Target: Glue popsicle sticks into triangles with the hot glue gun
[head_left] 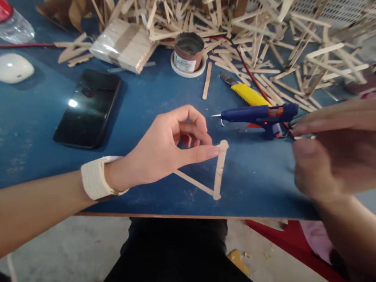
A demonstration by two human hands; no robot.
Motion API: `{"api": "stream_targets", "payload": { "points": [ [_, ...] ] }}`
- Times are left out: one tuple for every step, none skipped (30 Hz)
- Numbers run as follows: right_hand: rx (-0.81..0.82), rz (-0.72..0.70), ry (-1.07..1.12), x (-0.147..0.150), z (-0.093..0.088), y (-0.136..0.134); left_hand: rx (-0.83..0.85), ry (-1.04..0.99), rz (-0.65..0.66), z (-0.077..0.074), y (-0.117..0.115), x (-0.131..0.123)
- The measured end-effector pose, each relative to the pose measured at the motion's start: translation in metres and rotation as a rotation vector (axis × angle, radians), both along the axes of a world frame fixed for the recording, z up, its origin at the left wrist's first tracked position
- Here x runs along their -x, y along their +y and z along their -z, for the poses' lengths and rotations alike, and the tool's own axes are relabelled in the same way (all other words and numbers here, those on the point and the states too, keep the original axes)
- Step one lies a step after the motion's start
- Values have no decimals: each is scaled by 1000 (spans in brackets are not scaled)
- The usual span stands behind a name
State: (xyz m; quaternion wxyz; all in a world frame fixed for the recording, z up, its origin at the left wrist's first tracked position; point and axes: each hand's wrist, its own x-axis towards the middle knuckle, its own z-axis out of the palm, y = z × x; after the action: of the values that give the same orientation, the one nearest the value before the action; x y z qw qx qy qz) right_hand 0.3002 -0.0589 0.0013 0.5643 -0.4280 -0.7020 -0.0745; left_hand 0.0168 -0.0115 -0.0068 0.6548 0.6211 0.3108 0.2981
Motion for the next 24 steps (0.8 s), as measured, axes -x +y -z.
{"api": "stream_targets", "payload": {
  "points": [
    [196,-68,-39,10,-5,-7,-17,-9,-41,-1,-1,0],
    [313,-140,-19,22,-9,-13,-34,-16,-86,-1,-3,-1],
    [474,-186,9,33,-11,-18,-54,-22,-133,-3,-4,-1],
    [595,-221,49,44,-13,-21,-77,-28,-179,-4,-5,-1],
    [686,-260,80,53,-13,-21,-98,-32,-219,-5,-6,-2],
    [734,-294,114,61,-12,-20,-113,-37,-253,-6,-7,-2],
    [757,-325,143,66,-11,-16,-122,-47,-280,-7,-7,-2],
    [760,-340,168,70,-8,-12,-120,-56,-294,-7,-7,-2],
    [753,-345,189,72,-5,-8,-107,-61,-297,-6,-7,-1],
    [740,-336,203,72,-3,-5,-87,-60,-291,-6,-7,-1],
    [730,-316,209,72,-1,-3,-67,-57,-281,-5,-6,0],
    [721,-296,208,71,1,-1,-48,-50,-268,-4,-6,0],
    [717,-281,202,69,3,-1,-36,-41,-254,-3,-5,1],
    [716,-271,194,67,4,-2,-32,-31,-243,-2,-5,1],
    [714,-272,188,66,5,-3,-33,-25,-236,-1,-4,1],
    [713,-280,186,64,6,-4,-36,-20,-232,0,-4,1],
    [717,-294,186,63,6,-5,-39,-18,-228,0,-4,1],
    [720,-312,191,61,7,-6,-40,-20,-225,1,-4,1],
    [727,-329,197,60,7,-6,-40,-29,-221,1,-4,0],
    [736,-349,203,59,7,-7,-40,-39,-217,1,-3,0],
    [744,-369,212,59,7,-7,-40,-46,-210,1,-3,-1],
    [756,-386,225,58,8,-6,-44,-51,-204,1,-3,-2],
    [771,-402,245,58,8,-6,-51,-54,-201,1,-3,-3],
    [789,-417,270,58,8,-6,-60,-54,-199,1,-2,-3]
  ]
}}
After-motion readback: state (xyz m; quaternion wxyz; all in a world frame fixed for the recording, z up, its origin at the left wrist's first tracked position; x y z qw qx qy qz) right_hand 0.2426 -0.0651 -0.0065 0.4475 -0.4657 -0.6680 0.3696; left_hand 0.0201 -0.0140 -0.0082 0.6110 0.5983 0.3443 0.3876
